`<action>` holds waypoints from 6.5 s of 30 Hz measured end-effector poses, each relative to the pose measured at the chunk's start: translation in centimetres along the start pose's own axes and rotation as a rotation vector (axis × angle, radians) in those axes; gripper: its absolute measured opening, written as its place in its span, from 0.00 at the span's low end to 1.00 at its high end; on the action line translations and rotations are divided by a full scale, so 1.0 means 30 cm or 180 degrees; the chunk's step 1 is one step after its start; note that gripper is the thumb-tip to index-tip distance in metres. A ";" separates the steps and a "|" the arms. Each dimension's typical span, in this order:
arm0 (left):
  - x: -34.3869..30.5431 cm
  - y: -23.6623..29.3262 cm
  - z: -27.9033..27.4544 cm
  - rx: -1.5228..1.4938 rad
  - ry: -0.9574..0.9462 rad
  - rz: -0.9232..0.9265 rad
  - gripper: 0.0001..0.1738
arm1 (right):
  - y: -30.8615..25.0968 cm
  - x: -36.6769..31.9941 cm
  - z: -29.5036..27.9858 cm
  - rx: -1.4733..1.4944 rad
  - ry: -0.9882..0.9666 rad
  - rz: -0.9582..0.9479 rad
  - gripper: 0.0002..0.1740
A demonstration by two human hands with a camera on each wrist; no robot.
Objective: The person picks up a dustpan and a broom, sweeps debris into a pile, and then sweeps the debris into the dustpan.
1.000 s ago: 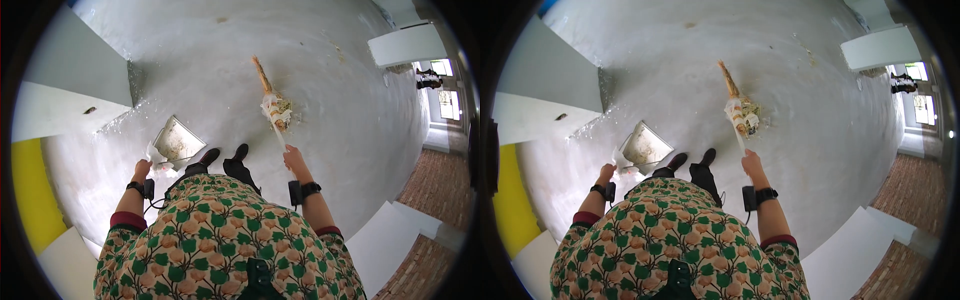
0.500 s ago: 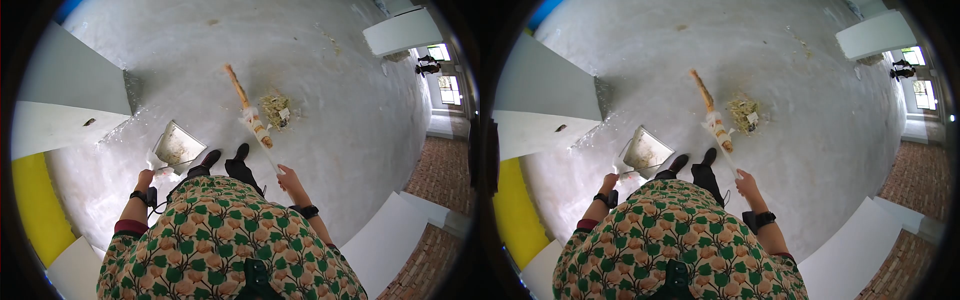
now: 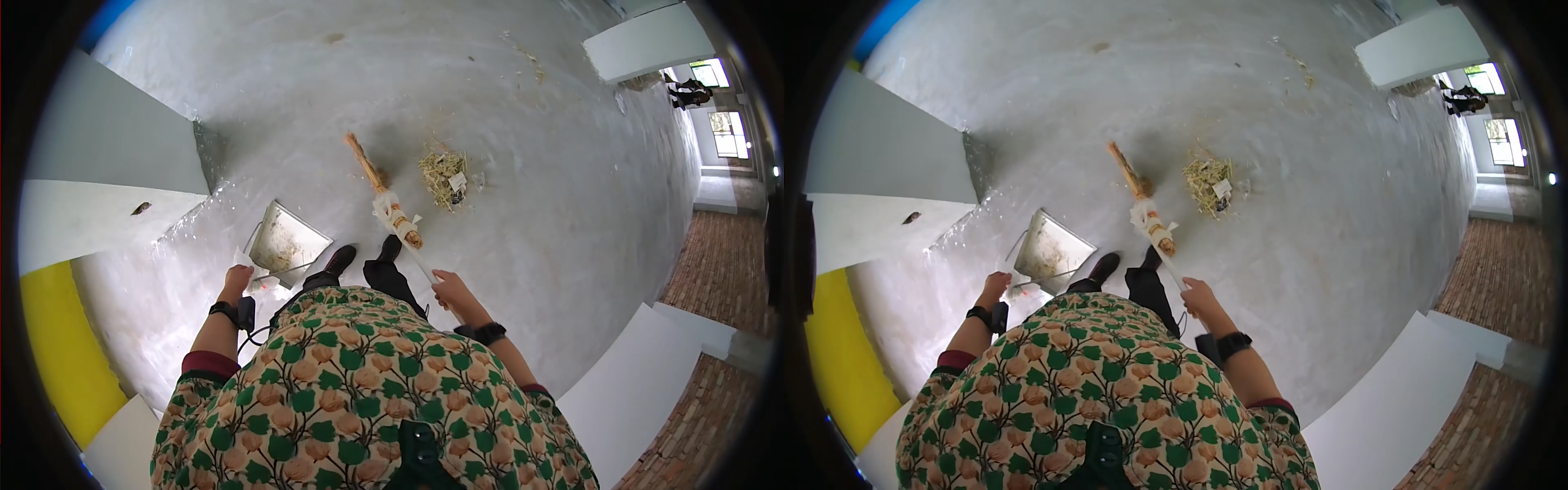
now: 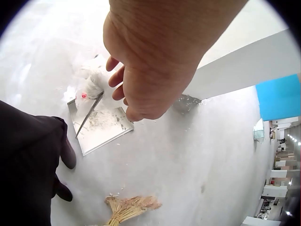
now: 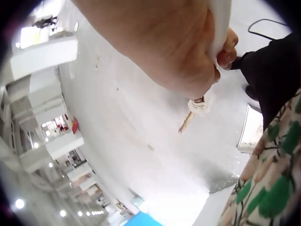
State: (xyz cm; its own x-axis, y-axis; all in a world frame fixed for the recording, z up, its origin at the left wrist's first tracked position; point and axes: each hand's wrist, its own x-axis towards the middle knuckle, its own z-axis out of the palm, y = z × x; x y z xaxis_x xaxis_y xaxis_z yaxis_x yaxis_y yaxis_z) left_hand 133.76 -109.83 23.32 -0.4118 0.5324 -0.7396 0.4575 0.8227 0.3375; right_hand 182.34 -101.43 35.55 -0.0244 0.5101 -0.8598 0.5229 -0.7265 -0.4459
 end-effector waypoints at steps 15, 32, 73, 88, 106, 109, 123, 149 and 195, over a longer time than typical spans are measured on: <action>-0.002 0.022 0.057 0.0854 0.0162 0.0775 0.17 | 0.034 -0.009 0.046 -0.0535 0.0088 -0.0075 0.22; -0.162 -0.061 0.057 -0.0739 0.0261 -0.0526 0.15 | -0.480 0.349 0.082 -0.2539 0.0181 -0.1045 0.13; -0.423 -0.016 0.257 -0.2155 0.0016 -0.1424 0.14 | -0.157 0.125 -0.382 -0.3500 -0.0479 -0.0938 0.17; -0.586 -0.102 0.289 -0.2604 0.0282 -0.1823 0.15 | -0.895 0.446 0.529 -0.3797 -0.0534 -0.3410 0.09; -0.473 -0.123 0.265 -0.2623 0.0201 -0.1658 0.15 | -0.437 0.243 -0.397 -0.4813 0.0058 -0.1637 0.21; -0.424 -0.103 0.232 -0.2498 0.0168 -0.1472 0.15 | -0.242 0.203 -0.511 -0.4590 -0.0076 -0.1551 0.22; -0.356 -0.011 0.186 -0.2229 0.0031 -0.1270 0.14 | -0.444 0.127 -0.341 -0.2042 0.0199 -0.0749 0.16; -0.328 0.100 0.197 -0.2005 -0.0053 -0.1121 0.16 | -0.302 0.061 -0.320 -0.1152 -0.0438 -0.0320 0.23; -0.018 0.030 -0.002 0.0389 -0.0266 -0.0037 0.27 | -0.300 -0.257 0.172 -0.0871 0.0099 0.0127 0.23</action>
State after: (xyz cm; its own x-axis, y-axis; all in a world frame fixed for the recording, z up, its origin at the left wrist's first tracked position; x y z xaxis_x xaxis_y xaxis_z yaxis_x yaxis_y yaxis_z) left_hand 134.36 -109.38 24.06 -0.3528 0.5002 -0.7908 0.5478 0.7956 0.2589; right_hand 173.42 -101.19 44.90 0.0248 0.5006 -0.8653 0.7337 -0.5970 -0.3244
